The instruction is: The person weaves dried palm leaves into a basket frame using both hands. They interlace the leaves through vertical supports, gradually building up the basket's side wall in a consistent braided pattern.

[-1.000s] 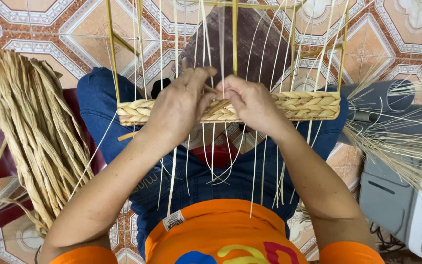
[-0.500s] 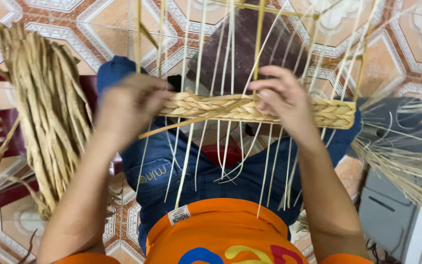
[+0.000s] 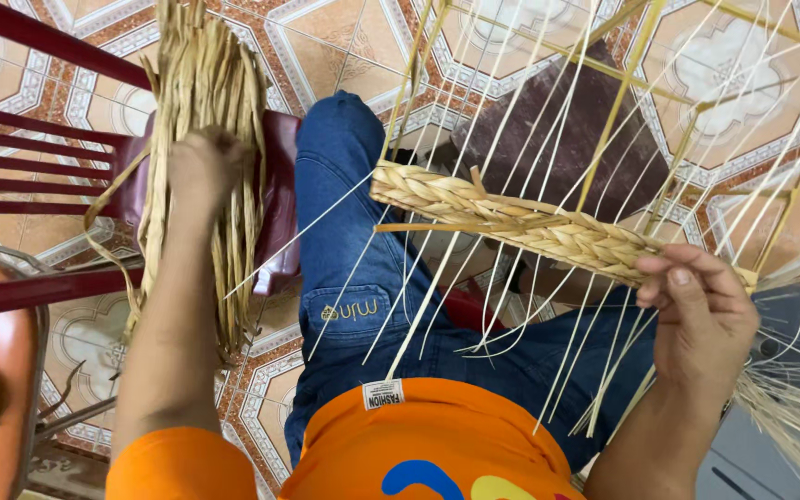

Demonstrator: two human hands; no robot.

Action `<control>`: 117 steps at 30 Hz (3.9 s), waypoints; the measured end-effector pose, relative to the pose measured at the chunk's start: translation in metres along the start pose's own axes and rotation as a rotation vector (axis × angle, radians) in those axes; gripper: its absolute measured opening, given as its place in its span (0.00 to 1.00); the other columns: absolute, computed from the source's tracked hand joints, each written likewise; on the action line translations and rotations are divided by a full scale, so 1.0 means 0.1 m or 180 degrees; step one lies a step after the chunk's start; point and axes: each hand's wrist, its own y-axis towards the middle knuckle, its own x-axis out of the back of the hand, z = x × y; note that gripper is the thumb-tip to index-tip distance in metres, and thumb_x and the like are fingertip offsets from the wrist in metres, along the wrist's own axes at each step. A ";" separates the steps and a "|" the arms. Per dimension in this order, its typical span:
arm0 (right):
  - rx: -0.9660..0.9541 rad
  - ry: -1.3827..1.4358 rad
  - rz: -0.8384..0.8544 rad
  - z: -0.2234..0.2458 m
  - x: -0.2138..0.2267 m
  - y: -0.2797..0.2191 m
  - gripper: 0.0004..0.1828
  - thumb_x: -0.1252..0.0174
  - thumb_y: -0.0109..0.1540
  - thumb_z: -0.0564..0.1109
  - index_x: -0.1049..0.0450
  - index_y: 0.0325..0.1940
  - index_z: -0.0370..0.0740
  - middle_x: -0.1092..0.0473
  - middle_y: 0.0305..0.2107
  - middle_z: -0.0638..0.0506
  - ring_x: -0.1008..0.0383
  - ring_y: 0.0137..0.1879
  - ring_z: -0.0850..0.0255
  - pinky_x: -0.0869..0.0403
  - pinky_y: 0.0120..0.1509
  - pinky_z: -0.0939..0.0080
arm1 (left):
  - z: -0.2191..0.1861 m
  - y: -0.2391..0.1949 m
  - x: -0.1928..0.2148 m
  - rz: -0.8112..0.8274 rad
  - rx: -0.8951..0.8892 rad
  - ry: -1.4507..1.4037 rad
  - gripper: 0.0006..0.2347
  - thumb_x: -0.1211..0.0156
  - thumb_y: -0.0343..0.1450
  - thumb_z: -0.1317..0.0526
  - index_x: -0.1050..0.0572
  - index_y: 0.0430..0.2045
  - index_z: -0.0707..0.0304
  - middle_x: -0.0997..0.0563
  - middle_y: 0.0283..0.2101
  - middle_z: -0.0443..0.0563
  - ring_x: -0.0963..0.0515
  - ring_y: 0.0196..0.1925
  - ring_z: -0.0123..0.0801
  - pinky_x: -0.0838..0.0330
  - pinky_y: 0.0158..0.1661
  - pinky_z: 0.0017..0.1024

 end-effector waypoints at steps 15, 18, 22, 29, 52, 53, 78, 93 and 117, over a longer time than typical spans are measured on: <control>-0.0072 -0.0179 0.0096 0.01 -0.26 0.01 0.11 0.46 0.73 0.35 0.27 0.59 0.27 0.23 0.42 0.39 0.25 0.42 0.62 0.24 0.48 0.65 | 0.46 -0.08 -0.06 -0.0887 0.0275 -0.0884 0.10 0.37 0.78 0.59 0.20 0.29 0.64 0.20 0.24 0.51 0.25 0.22 0.32 0.32 0.25 0.37; 0.0001 -0.0315 0.0224 0.06 -0.32 0.03 0.11 0.46 0.72 0.35 0.27 0.58 0.27 0.23 0.44 0.42 0.26 0.41 0.64 0.25 0.48 0.67 | 0.19 -0.23 0.26 -0.0414 0.0522 -0.2045 0.09 0.41 0.78 0.57 0.19 0.34 0.61 0.20 0.23 0.47 0.27 0.19 0.25 0.36 0.19 0.30; 0.0072 -0.0787 0.0287 0.18 -0.51 0.02 0.10 0.46 0.73 0.35 0.26 0.57 0.26 0.24 0.35 0.45 0.33 0.33 0.69 0.33 0.43 0.71 | -0.37 -0.63 0.76 -0.0381 -0.0772 -0.1428 0.08 0.38 0.79 0.59 0.18 0.46 0.60 0.19 0.27 0.49 0.26 0.20 0.26 0.36 0.19 0.31; 0.0044 0.0020 0.0955 0.34 -1.06 0.14 0.24 0.44 0.64 0.33 0.34 0.65 0.34 0.23 0.35 0.49 0.31 0.32 0.72 0.30 0.38 0.75 | -1.37 -1.29 1.32 -0.0336 -0.3055 -0.0251 0.12 0.30 0.71 0.61 0.16 0.48 0.54 0.23 0.25 0.50 0.27 0.23 0.32 0.29 0.24 0.32; -0.0231 -0.2224 0.0285 -0.15 -0.80 0.75 0.13 0.40 0.66 0.37 0.23 0.55 0.41 0.25 0.27 0.54 0.31 0.26 0.72 0.31 0.26 0.72 | -2.90 -1.00 0.11 0.1588 -0.3108 -0.1267 0.09 0.40 0.74 0.58 0.18 0.38 0.63 0.21 0.30 0.51 0.21 0.29 0.32 0.22 0.32 0.26; -0.0096 -0.2400 0.0393 -0.20 -0.82 0.75 0.14 0.38 0.65 0.37 0.24 0.55 0.41 0.26 0.26 0.54 0.32 0.26 0.72 0.33 0.26 0.72 | -2.91 -1.00 0.09 0.1762 -0.3008 -0.1253 0.09 0.40 0.74 0.57 0.19 0.38 0.62 0.20 0.31 0.49 0.21 0.30 0.31 0.21 0.33 0.26; 0.0610 -0.1941 0.0470 -0.09 -0.70 0.34 0.02 0.36 0.66 0.35 0.23 0.42 0.36 0.24 0.35 0.53 0.25 0.38 0.71 0.26 0.40 0.72 | -3.12 -1.18 -0.34 0.1750 -0.2710 -0.0426 0.09 0.35 0.70 0.58 0.17 0.38 0.63 0.18 0.36 0.56 0.24 0.40 0.40 0.26 0.48 0.37; -0.0043 -0.2779 0.1088 -0.16 -0.90 1.04 0.06 0.40 0.68 0.41 0.29 0.39 0.38 0.23 0.27 0.51 0.27 0.27 0.71 0.28 0.28 0.69 | -2.99 -1.18 0.08 0.2092 -0.3679 0.0572 0.28 0.33 0.66 0.52 0.28 0.59 0.67 0.24 0.44 0.58 0.24 0.43 0.39 0.23 0.48 0.37; -0.0893 -0.1914 0.0882 -0.12 -0.97 0.94 0.02 0.47 0.67 0.37 0.31 0.44 0.39 0.26 0.27 0.52 0.25 0.27 0.71 0.24 0.27 0.70 | -3.20 -0.71 -0.28 0.2451 -0.2171 -0.1212 0.09 0.45 0.77 0.59 0.20 0.36 0.62 0.17 0.33 0.54 0.16 0.31 0.38 0.21 0.35 0.35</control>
